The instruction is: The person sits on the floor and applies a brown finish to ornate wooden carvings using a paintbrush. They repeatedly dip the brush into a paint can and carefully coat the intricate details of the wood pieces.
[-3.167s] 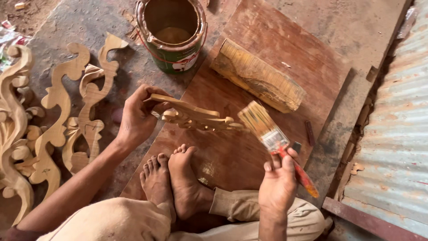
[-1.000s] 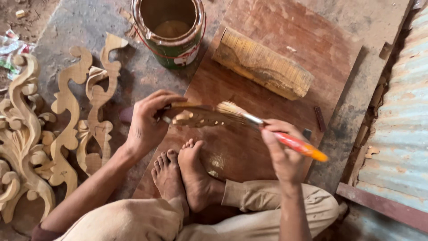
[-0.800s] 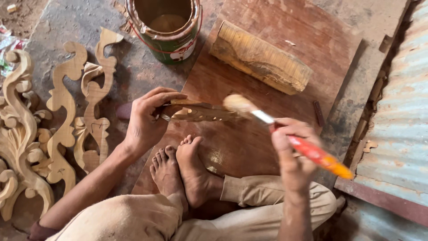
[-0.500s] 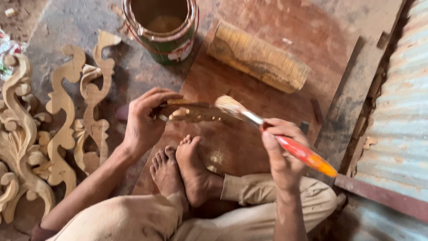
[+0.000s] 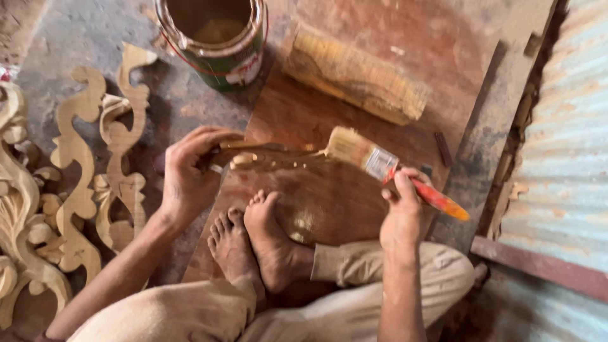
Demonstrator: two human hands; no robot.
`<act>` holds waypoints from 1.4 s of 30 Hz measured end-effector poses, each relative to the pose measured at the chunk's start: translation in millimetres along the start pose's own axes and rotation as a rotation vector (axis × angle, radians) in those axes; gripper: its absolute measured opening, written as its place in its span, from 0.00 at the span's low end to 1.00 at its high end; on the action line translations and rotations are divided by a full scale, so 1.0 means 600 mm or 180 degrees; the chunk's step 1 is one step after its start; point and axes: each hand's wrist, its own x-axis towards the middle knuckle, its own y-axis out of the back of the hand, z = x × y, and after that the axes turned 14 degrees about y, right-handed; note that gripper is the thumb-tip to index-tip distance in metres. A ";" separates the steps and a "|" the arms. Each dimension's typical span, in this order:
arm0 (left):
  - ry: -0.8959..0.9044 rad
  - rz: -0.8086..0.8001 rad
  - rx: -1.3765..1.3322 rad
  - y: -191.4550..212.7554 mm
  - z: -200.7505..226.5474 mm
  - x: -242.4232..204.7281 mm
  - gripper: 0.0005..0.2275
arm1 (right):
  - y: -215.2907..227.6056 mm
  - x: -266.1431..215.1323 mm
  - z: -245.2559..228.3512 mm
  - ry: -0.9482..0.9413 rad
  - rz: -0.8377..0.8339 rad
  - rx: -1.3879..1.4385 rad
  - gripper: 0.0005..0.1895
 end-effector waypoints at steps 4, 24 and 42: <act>0.0292 -0.0044 0.0020 0.005 -0.002 0.000 0.13 | 0.008 -0.008 0.043 -0.0838 0.0005 0.0003 0.07; 0.0308 0.0007 -0.0158 -0.003 -0.007 -0.001 0.13 | -0.056 -0.099 0.063 0.0846 -0.0942 -0.0947 0.04; -0.0026 -0.0014 0.0030 -0.029 0.034 0.011 0.23 | -0.050 -0.059 0.037 0.2517 -0.1820 -0.1991 0.08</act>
